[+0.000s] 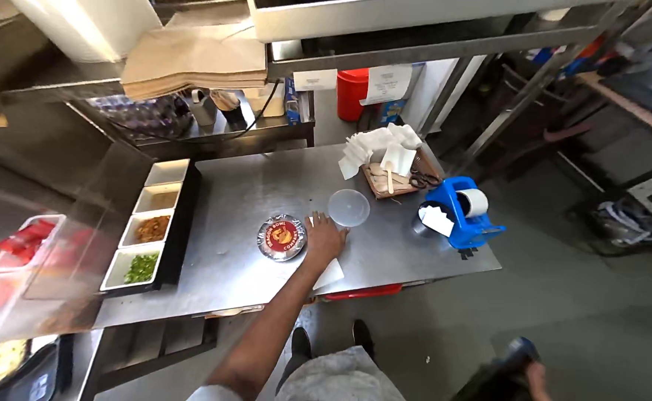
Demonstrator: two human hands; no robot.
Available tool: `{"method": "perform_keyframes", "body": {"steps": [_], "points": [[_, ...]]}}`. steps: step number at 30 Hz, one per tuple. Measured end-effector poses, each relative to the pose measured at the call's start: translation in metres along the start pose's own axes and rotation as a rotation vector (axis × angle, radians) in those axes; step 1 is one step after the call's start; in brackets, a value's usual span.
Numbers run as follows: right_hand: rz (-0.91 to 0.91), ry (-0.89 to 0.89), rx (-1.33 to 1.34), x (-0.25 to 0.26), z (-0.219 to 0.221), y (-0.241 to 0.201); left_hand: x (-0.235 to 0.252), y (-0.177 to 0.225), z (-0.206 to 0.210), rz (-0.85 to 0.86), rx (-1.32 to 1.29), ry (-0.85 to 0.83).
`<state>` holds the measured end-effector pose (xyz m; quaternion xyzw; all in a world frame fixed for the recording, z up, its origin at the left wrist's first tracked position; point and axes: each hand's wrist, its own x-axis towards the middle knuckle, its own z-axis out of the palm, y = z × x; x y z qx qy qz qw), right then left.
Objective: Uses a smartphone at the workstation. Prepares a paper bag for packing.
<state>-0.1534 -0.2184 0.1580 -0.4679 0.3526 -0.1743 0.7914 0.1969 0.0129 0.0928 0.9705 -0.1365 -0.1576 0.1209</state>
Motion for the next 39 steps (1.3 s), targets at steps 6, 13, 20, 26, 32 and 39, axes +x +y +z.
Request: {"method": "perform_keyframes", "body": {"steps": [6,13,20,26,32,39], "points": [[0.415,-0.511,0.135,0.010,0.114,0.015,-0.146,0.002,-0.011,0.224,-1.174,-0.277],[0.540,-0.801,-0.185,0.024,0.169,0.017,-0.235,-0.008,-0.018,0.009,-1.781,-0.474],[0.542,-0.865,-0.264,0.033,0.226,0.041,-0.236,-0.031,-0.015,0.071,-2.049,-0.373],[0.526,-0.939,-0.274,0.033,0.232,0.048,-0.239,-0.041,-0.012,0.109,-2.081,-0.305],[0.508,-0.979,-0.233,0.031,0.231,0.052,-0.237,-0.045,-0.009,0.115,-2.049,-0.228],[0.464,-0.971,-0.185,0.026,0.238,0.048,-0.229,-0.051,-0.019,0.146,-1.972,-0.217]]}}
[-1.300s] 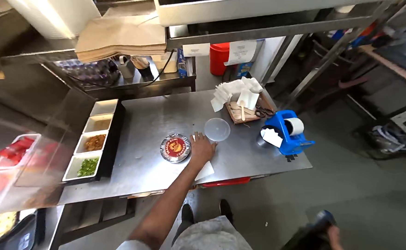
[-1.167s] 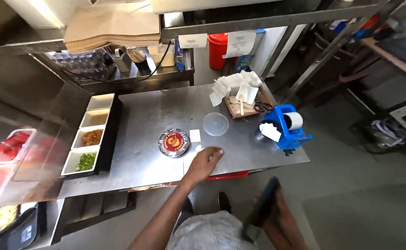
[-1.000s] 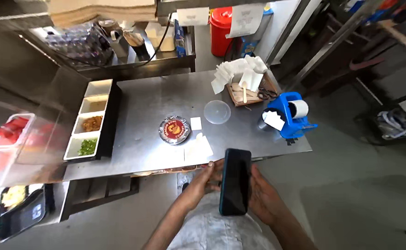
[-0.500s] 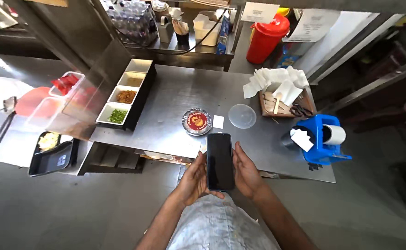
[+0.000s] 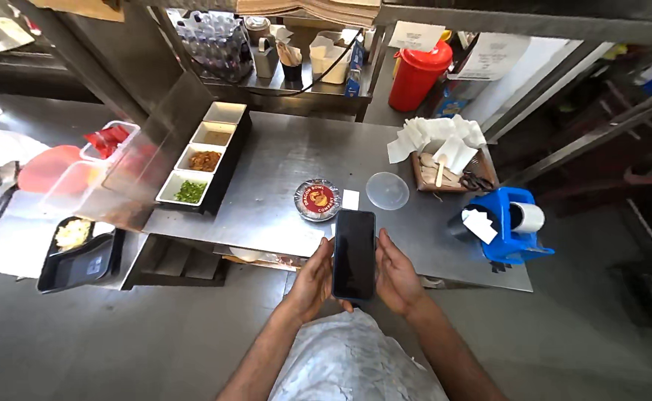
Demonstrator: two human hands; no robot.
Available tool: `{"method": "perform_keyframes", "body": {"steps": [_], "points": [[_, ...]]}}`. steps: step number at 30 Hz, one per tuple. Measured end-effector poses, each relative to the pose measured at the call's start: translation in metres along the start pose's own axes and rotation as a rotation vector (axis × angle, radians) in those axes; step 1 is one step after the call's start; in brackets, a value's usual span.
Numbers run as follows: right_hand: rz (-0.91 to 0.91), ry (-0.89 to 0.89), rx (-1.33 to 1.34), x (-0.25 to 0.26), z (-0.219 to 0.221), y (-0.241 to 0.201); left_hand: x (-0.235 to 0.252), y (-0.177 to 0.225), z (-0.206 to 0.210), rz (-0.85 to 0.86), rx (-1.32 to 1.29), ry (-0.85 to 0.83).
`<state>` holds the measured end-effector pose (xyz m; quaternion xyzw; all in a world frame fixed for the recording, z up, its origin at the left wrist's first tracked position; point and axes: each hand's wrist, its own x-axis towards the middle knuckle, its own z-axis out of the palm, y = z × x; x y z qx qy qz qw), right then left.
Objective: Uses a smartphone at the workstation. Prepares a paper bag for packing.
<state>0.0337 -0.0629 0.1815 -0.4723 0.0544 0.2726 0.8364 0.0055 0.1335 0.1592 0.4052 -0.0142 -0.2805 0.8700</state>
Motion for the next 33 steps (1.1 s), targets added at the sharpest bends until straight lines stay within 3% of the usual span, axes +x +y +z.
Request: {"method": "perform_keyframes", "body": {"steps": [10,16,23,28,33], "points": [[-0.032,-0.006,0.047,-0.007,-0.002,0.006,-0.003,-0.002,0.001,-0.017,-0.033,-0.032],[-0.055,0.029,-0.215,-0.017,-0.008,0.011,-0.003,-0.002,0.005,-0.016,-0.050,-0.011],[-0.139,0.339,-0.229,-0.011,-0.006,0.019,-0.004,-0.007,0.004,0.004,-0.037,-0.088],[-0.127,0.124,-0.389,-0.018,-0.011,0.015,-0.009,-0.012,0.004,0.045,-0.034,-0.028],[-0.160,0.370,-0.249,-0.004,-0.001,0.022,-0.015,-0.015,0.005,0.053,-0.061,-0.055]]}}
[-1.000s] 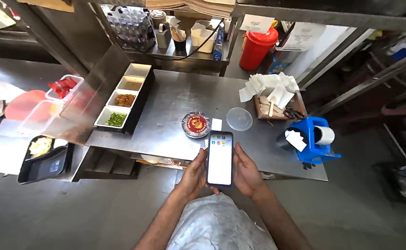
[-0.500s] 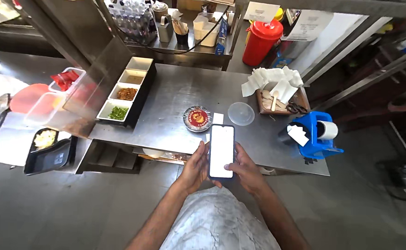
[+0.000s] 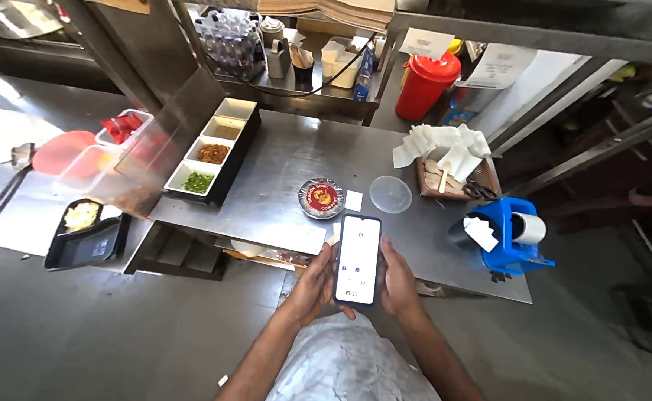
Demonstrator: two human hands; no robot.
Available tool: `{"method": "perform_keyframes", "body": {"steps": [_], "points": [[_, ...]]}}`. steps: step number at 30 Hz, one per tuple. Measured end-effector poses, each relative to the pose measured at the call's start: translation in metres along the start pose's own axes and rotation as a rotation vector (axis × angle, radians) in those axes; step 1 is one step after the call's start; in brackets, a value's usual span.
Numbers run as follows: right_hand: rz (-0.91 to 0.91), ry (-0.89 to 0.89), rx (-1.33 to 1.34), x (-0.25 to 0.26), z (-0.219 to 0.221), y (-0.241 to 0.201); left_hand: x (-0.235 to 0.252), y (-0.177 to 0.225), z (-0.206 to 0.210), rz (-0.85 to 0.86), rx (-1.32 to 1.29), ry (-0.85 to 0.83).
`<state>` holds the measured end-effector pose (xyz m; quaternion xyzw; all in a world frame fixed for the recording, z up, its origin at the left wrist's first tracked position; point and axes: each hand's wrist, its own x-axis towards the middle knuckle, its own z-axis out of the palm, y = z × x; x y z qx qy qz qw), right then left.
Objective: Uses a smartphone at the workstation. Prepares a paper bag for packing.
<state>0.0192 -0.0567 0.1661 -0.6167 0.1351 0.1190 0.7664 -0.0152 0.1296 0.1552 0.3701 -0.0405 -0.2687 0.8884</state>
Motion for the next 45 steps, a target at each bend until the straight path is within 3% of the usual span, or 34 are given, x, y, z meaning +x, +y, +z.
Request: {"method": "perform_keyframes", "body": {"steps": [6,12,26,33,45], "points": [[0.017,-0.313,-0.091,-0.009,-0.005,-0.004,-0.009,-0.002,-0.001,0.041,0.021,0.084],[0.016,-0.076,-0.038,-0.006,0.002,0.003,-0.013,-0.008,0.002,0.035,-0.020,0.065],[-0.007,-0.366,-0.092,-0.023,-0.002,0.008,-0.022,-0.012,0.006,0.044,-0.037,0.127],[-0.060,-0.224,-0.162,-0.019,0.008,0.018,-0.018,-0.010,0.006,0.049,0.000,0.115],[-0.025,-0.243,-0.097,-0.013,0.002,0.004,-0.010,-0.007,-0.002,0.041,-0.073,0.078]]}}
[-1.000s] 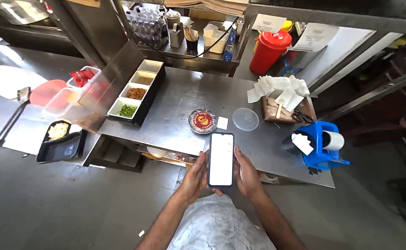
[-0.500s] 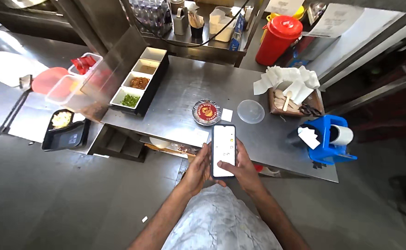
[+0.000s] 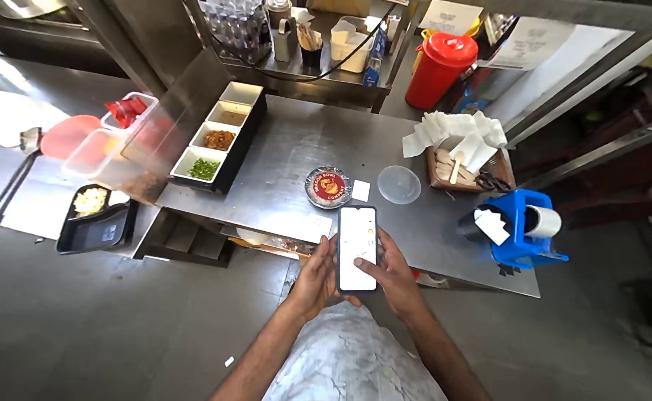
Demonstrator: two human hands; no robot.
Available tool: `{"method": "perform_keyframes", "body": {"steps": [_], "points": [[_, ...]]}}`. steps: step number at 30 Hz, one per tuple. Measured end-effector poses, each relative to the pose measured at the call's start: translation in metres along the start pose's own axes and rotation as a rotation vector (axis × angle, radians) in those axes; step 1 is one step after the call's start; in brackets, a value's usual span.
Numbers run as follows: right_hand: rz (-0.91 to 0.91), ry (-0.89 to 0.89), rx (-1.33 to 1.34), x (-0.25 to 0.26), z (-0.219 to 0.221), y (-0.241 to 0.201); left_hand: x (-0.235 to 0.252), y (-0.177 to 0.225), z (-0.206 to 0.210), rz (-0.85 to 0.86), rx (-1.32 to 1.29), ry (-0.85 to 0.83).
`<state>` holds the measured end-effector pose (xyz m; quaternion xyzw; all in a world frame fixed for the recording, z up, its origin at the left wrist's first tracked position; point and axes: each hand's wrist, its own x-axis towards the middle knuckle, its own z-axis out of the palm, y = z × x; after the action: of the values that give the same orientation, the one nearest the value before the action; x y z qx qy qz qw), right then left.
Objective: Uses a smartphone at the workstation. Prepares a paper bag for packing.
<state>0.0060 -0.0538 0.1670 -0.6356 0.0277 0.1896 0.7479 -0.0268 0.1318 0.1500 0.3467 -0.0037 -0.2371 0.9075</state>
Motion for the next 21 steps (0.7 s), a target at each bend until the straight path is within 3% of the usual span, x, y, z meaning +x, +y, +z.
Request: {"method": "perform_keyframes", "body": {"steps": [21], "points": [[-0.035,0.066,-0.062,0.011,-0.014,-0.011,0.018,0.005,-0.005,-0.016,-0.020,-0.040]]}}
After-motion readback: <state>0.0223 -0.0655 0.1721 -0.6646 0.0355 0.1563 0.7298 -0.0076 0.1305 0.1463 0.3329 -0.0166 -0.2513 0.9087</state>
